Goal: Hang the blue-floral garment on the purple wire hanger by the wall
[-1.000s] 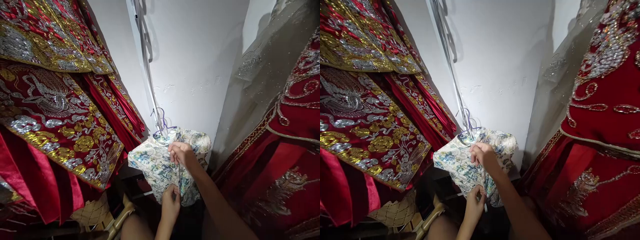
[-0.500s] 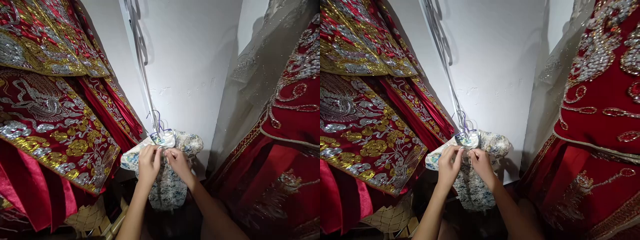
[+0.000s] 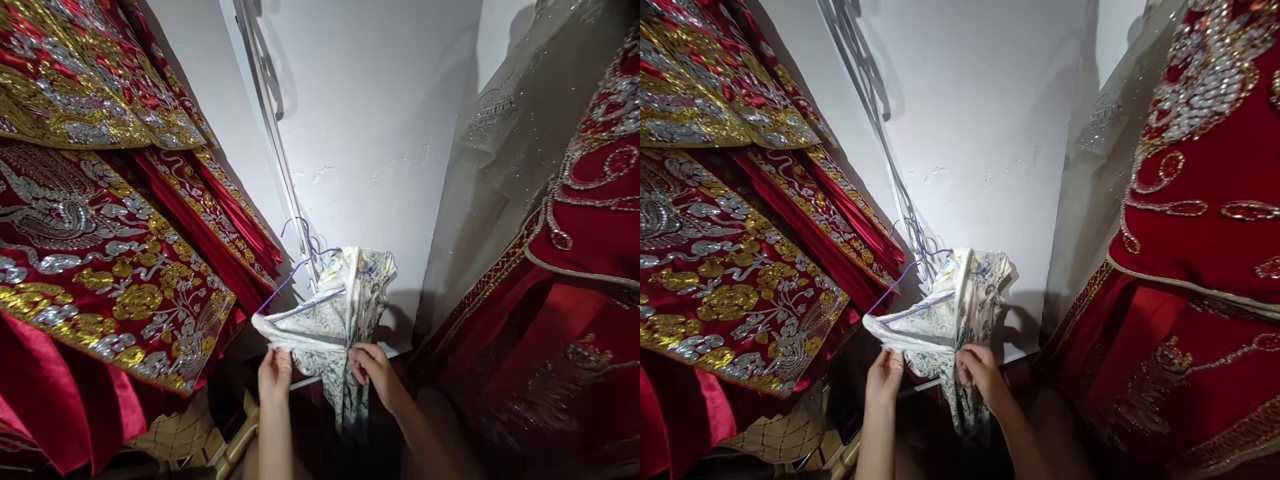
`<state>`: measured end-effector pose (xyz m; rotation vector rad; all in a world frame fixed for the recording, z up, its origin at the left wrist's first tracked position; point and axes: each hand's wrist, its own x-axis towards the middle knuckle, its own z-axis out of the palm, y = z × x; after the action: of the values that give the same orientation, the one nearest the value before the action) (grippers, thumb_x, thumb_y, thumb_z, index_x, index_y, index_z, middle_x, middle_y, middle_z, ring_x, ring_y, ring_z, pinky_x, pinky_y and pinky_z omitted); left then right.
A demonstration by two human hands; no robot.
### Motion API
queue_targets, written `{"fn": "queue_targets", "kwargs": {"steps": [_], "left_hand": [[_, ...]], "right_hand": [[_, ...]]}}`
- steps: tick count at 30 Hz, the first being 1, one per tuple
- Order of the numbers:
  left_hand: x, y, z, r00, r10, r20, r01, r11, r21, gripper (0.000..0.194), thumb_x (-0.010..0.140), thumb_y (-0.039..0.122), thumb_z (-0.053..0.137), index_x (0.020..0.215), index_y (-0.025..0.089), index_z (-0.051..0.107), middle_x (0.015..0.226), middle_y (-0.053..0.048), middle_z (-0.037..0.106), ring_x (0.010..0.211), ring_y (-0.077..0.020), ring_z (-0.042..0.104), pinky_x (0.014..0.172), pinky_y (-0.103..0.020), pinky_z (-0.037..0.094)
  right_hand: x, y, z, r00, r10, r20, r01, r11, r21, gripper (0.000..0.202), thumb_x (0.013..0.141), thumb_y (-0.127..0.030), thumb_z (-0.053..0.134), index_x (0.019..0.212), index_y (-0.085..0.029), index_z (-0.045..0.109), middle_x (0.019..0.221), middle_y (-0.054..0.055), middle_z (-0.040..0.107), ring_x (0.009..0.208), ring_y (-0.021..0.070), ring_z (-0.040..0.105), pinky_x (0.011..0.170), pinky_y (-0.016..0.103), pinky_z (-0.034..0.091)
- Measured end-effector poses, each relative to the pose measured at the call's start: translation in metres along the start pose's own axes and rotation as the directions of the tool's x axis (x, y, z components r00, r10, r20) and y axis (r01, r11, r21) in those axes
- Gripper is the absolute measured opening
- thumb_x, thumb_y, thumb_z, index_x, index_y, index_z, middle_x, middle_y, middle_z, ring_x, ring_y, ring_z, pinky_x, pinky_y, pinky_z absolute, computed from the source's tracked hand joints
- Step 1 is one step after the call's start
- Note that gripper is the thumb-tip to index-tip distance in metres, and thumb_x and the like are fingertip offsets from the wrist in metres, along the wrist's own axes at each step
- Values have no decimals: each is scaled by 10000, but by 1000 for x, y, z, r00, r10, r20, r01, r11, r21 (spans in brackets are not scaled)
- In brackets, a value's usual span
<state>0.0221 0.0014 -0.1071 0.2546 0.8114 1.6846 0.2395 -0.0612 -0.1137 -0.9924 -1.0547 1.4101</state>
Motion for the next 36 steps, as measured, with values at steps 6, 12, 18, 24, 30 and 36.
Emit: {"fn": "queue_targets", "kwargs": {"steps": [6,12,18,24,30,36], "left_hand": [[-26,-57,8,996,-18,-89,30,989,144,187,830,120,649,1007,134,706,788,-53,722,744,-151,699,708,-226,547],[-59,-54,37,914,-143,379,-37,902,430,280,765,402,773,805,140,681,808,-38,665,767,-156,624,783,-264,492],[-113,-63,68,745,-220,630,-243,790,563,266,858,422,678,820,159,671,788,-39,609,782,-178,569,753,-272,446],[-111,-36,60,730,22,684,-556,602,574,233,885,367,647,1044,198,669,1085,-96,616,1086,-248,570,995,-341,418],[-100,-12,-2,716,-390,579,-372,489,789,354,804,393,729,1113,220,724,1101,-115,714,1088,-309,630,1017,-404,448],[-94,30,-30,844,-247,476,-441,184,878,262,755,401,734,930,213,788,955,-84,769,920,-328,668,865,-364,510]], "right_hand": [[-25,3,-68,998,52,34,-51,998,-32,373,768,-422,557,476,-234,420,355,-79,317,364,86,284,456,258,250],[-39,15,-100,943,293,157,-221,906,-361,294,754,-366,588,524,-184,578,419,-26,486,418,107,411,473,243,306],[-29,3,-65,993,-46,112,78,948,-307,314,715,-336,749,992,-206,681,952,58,711,932,271,640,862,384,502],[-15,-27,-17,971,-38,238,93,970,-224,291,805,-262,652,1092,-224,681,997,38,697,965,264,624,889,364,488],[19,-72,-16,882,-261,391,404,846,-348,146,745,-109,572,825,-181,671,798,12,672,759,179,609,712,268,460],[83,-79,-1,893,-437,104,435,781,-448,407,803,-207,552,1208,-229,595,694,-29,623,624,157,545,612,250,423]]}}
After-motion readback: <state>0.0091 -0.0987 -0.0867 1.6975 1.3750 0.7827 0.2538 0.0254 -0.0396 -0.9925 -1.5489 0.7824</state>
